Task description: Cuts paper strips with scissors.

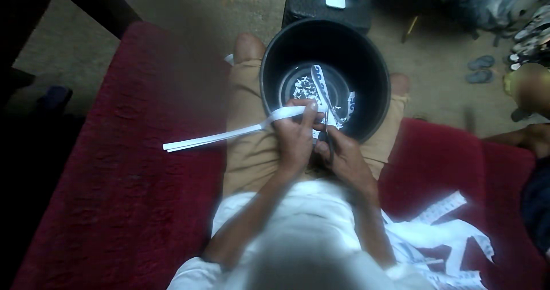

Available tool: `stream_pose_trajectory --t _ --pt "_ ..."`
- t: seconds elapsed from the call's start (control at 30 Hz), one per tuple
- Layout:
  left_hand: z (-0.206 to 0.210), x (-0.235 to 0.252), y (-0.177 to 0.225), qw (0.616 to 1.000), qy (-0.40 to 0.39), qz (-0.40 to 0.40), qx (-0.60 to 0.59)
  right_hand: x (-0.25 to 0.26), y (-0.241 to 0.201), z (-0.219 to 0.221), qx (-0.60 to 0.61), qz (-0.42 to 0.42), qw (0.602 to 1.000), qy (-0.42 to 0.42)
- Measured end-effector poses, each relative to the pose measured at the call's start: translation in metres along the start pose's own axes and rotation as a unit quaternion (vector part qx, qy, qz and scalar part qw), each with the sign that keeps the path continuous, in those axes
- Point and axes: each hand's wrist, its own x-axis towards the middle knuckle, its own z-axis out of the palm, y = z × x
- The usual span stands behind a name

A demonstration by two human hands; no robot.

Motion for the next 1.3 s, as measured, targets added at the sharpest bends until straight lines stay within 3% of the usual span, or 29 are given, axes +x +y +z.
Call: stream_pose_trajectory --t 0.97,1.13,1.3 --pt "0.0015 -0.0009 0.0019 1.0 0.005 -0.008 0.019 0.0006 0.0036 0.0025 0.017 0.0 1.0 0.023" --pt "-0.0009 0.0008 0.0021 1.0 0.007 0.003 0.028 -0.001 0.0003 0.0006 0.02 0.031 0.999 -0.004" --pt "0.0003 0.0003 0.0034 1.0 0.01 -0.001 0.019 -0.0002 -0.0001 0.0015 0.014 0.009 1.0 -0.01"
